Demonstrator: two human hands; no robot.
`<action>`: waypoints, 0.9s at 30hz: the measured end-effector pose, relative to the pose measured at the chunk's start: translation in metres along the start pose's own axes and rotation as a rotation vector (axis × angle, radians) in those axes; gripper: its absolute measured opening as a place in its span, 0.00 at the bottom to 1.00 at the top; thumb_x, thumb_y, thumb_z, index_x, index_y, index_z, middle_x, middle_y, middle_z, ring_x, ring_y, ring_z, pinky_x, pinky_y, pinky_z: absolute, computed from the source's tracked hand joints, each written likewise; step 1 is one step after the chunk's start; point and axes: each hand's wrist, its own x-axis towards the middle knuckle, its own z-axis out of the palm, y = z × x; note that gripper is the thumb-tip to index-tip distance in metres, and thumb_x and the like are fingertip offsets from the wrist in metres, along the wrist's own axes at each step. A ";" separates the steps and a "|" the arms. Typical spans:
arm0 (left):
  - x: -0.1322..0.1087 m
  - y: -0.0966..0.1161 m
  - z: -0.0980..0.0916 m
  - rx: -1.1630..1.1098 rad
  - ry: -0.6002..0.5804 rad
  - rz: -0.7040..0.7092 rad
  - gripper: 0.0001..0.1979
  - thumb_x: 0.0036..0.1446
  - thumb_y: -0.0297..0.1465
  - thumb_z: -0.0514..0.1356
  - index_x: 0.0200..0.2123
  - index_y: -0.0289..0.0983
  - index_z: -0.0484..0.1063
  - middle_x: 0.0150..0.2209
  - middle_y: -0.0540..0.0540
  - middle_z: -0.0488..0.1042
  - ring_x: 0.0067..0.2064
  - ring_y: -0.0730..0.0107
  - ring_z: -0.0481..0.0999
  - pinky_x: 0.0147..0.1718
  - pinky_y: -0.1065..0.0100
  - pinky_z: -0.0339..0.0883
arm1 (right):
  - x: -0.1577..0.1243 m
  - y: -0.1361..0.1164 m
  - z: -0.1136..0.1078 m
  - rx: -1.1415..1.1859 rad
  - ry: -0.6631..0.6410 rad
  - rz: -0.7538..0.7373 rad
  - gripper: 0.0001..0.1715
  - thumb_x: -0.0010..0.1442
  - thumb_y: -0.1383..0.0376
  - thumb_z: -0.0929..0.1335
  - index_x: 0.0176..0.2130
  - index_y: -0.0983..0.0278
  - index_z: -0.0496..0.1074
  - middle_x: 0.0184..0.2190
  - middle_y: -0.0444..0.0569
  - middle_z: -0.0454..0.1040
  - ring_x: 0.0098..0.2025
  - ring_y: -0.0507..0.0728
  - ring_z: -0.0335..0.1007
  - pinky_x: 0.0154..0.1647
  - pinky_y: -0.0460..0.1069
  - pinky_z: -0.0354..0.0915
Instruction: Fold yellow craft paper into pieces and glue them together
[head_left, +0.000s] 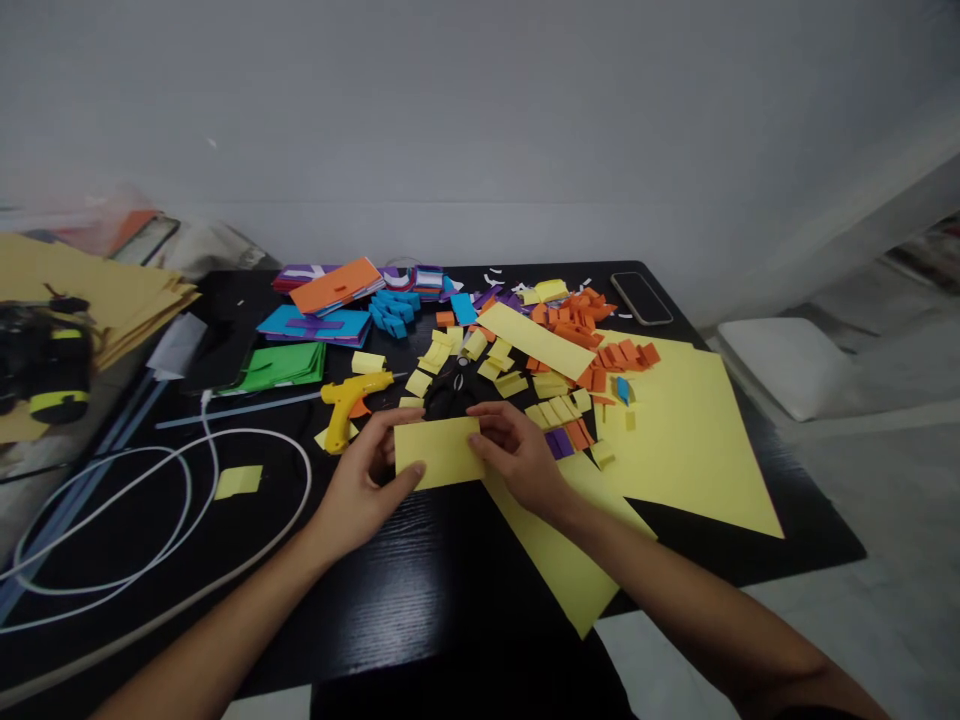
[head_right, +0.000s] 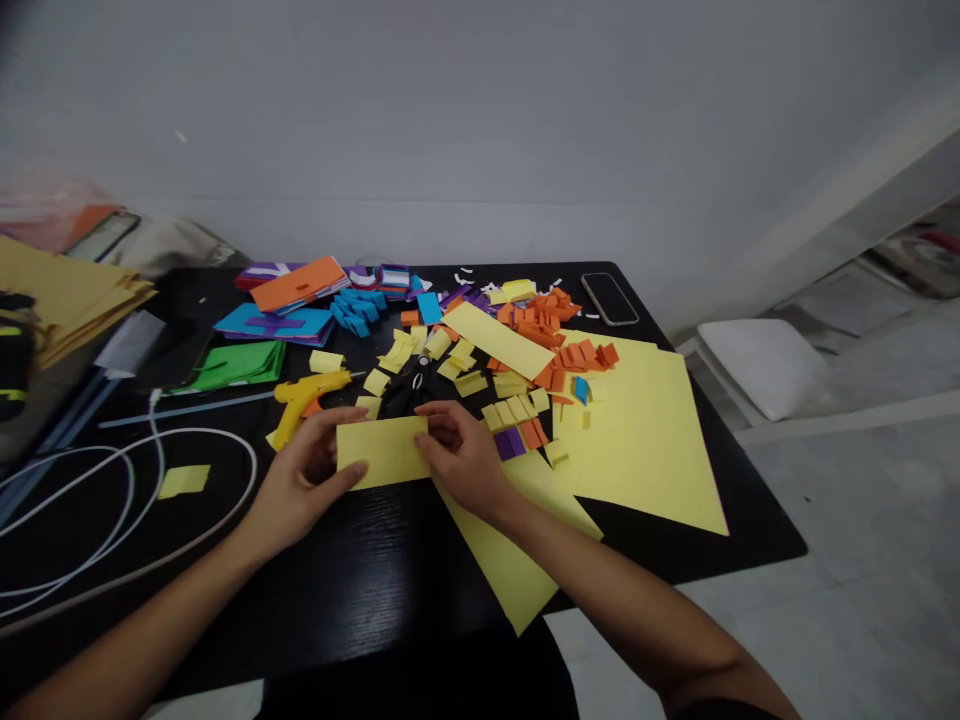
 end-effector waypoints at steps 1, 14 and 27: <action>0.000 0.000 0.000 0.017 -0.007 -0.009 0.20 0.59 0.29 0.66 0.55 0.42 0.71 0.47 0.45 0.76 0.45 0.64 0.80 0.43 0.64 0.77 | 0.001 0.001 -0.001 0.005 0.001 0.007 0.15 0.58 0.63 0.74 0.46 0.59 0.74 0.40 0.47 0.80 0.42 0.56 0.78 0.44 0.51 0.75; 0.001 -0.008 0.001 0.229 0.086 0.088 0.17 0.61 0.34 0.67 0.53 0.42 0.75 0.45 0.45 0.78 0.39 0.68 0.79 0.35 0.68 0.75 | -0.001 0.008 0.000 -0.054 -0.060 0.025 0.34 0.55 0.62 0.77 0.59 0.58 0.72 0.56 0.53 0.76 0.41 0.55 0.79 0.44 0.51 0.78; -0.002 -0.001 -0.002 0.563 0.086 0.348 0.09 0.63 0.32 0.67 0.46 0.40 0.75 0.39 0.47 0.79 0.41 0.65 0.79 0.40 0.66 0.72 | -0.007 0.008 0.003 -0.425 -0.045 -0.231 0.25 0.64 0.61 0.71 0.59 0.60 0.72 0.47 0.52 0.79 0.36 0.55 0.76 0.40 0.51 0.74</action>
